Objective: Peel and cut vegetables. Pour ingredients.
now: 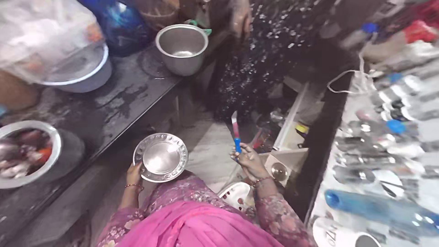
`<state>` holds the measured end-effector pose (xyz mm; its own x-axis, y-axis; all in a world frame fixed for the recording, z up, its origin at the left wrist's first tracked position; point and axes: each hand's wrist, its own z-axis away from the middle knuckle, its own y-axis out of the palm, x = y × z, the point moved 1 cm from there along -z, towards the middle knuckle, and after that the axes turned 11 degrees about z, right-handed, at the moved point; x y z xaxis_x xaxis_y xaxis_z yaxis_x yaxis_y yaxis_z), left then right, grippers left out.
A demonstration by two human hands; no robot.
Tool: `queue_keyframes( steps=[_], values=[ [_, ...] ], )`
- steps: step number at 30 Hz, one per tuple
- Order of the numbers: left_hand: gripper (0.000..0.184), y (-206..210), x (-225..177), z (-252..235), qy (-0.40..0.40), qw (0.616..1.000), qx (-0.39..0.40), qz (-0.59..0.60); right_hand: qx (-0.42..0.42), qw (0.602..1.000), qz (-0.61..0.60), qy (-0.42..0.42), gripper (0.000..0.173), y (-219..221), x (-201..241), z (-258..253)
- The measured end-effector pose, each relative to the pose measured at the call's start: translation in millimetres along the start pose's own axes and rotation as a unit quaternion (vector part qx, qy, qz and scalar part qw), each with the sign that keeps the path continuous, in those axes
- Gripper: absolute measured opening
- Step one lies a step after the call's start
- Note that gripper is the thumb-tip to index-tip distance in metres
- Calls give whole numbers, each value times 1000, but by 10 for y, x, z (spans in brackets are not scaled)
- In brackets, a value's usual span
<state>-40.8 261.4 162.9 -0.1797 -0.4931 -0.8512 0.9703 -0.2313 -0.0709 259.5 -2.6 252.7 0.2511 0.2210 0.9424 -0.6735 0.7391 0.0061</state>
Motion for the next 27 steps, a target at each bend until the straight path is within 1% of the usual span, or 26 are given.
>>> queue_keyframes(
  steps=[2, 4, 7, 9, 11, 13, 17, 20, 24, 25, 27],
  values=[
    [38, -74, -7, 136, 7, 999, -29, 33, 45, 998, 12, 35, 39, 181, -56, -99],
    [38, -123, -39, 311, 12, 997, -48, 57, 80, 995, 38, 45, 35, 367, -110, -158],
    [36, -224, -53, 511, 35, 994, -54, 88, 135, 986, 89, 31, 31, 624, -140, -228],
    [36, -272, -50, 608, 54, 988, -55, 130, 170, 979, 110, 23, 30, 770, -127, -276],
    [35, -315, -26, 691, 71, 979, -76, 178, 193, 974, 117, 11, 30, 918, -113, -321],
    [35, -342, -43, 788, 70, 969, -96, 219, 208, 971, 118, 0, 29, 1063, -81, -338],
    [35, -358, -145, 948, 80, 956, -102, 262, 214, 969, 119, -27, 26, 1320, -29, -319],
    [37, -367, -162, 973, 87, 956, -78, 271, 199, 972, 126, -24, 23, 1454, -76, -274],
    [41, -358, -195, 876, 85, 956, -70, 270, 181, 968, 173, -3, 36, 1570, -224, -291],
    [41, -348, -224, 827, 86, 957, -66, 268, 176, 967, 183, 0, 37, 1606, -254, -312],
    [43, -330, -287, 697, 91, 961, -47, 259, 169, 966, 194, 0, 30, 1694, -279, -366]
  ],
)
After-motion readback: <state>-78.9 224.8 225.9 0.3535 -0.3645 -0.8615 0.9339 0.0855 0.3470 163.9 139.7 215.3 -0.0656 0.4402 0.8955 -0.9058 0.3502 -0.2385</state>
